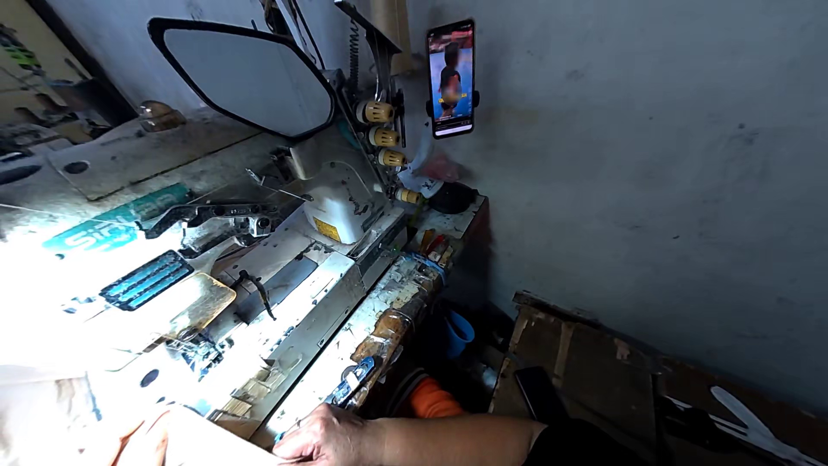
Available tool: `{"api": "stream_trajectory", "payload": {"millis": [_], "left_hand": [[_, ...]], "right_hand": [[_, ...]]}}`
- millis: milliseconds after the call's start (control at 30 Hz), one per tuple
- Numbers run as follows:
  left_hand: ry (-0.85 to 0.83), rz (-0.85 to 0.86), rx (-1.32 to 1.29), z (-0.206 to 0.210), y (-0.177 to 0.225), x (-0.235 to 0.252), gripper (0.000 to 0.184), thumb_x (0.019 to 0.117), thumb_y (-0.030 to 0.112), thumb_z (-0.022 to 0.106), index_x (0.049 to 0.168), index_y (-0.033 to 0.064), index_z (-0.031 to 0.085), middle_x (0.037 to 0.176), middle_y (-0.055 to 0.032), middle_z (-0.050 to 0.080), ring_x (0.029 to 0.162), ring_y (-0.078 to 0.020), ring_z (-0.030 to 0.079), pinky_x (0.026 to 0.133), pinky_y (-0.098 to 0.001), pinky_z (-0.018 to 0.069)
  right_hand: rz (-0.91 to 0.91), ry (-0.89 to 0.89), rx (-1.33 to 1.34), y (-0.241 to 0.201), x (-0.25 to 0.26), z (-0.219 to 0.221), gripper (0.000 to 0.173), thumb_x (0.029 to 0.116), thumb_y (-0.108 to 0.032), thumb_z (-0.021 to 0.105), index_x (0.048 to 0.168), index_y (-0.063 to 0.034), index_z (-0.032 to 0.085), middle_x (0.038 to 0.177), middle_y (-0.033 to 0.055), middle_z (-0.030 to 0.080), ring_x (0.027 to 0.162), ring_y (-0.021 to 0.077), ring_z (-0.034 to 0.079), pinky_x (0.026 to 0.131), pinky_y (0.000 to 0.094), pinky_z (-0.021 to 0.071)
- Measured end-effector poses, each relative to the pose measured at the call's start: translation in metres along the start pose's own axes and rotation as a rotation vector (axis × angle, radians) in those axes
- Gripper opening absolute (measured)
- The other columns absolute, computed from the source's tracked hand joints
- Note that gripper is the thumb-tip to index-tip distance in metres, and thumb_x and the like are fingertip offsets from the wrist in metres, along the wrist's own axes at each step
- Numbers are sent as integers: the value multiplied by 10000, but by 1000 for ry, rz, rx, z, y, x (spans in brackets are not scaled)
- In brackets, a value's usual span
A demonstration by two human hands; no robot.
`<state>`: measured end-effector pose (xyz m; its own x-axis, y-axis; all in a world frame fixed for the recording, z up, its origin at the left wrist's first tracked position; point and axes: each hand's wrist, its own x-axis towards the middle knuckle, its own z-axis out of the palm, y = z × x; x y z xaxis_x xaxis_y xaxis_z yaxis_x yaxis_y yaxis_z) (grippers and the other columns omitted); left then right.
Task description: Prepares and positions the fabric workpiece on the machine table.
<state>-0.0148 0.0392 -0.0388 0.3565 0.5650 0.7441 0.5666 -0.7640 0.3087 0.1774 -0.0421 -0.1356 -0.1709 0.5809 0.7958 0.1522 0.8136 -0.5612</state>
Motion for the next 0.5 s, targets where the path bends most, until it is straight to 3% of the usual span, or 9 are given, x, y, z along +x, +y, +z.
{"api": "stream_trajectory", "payload": {"millis": [367,500], "left_hand": [[23,10,-7,2,-2,0,229,978,94,655,889,-112,701,823,-200,679,813,-109,617,744,-198,458],[8,-58,22,1,-8,-4,261,1016,162,630,935,-70,718,855,-168,687,809,-117,627,747,-229,476]], "right_hand": [[5,-8,7,0,0,0,350,966,-61,588,644,77,589,559,144,518,533,210,536,521,336,414],[16,-13,17,0,0,0,360,972,-71,584,644,76,589,562,145,521,536,214,537,526,341,417]]}}
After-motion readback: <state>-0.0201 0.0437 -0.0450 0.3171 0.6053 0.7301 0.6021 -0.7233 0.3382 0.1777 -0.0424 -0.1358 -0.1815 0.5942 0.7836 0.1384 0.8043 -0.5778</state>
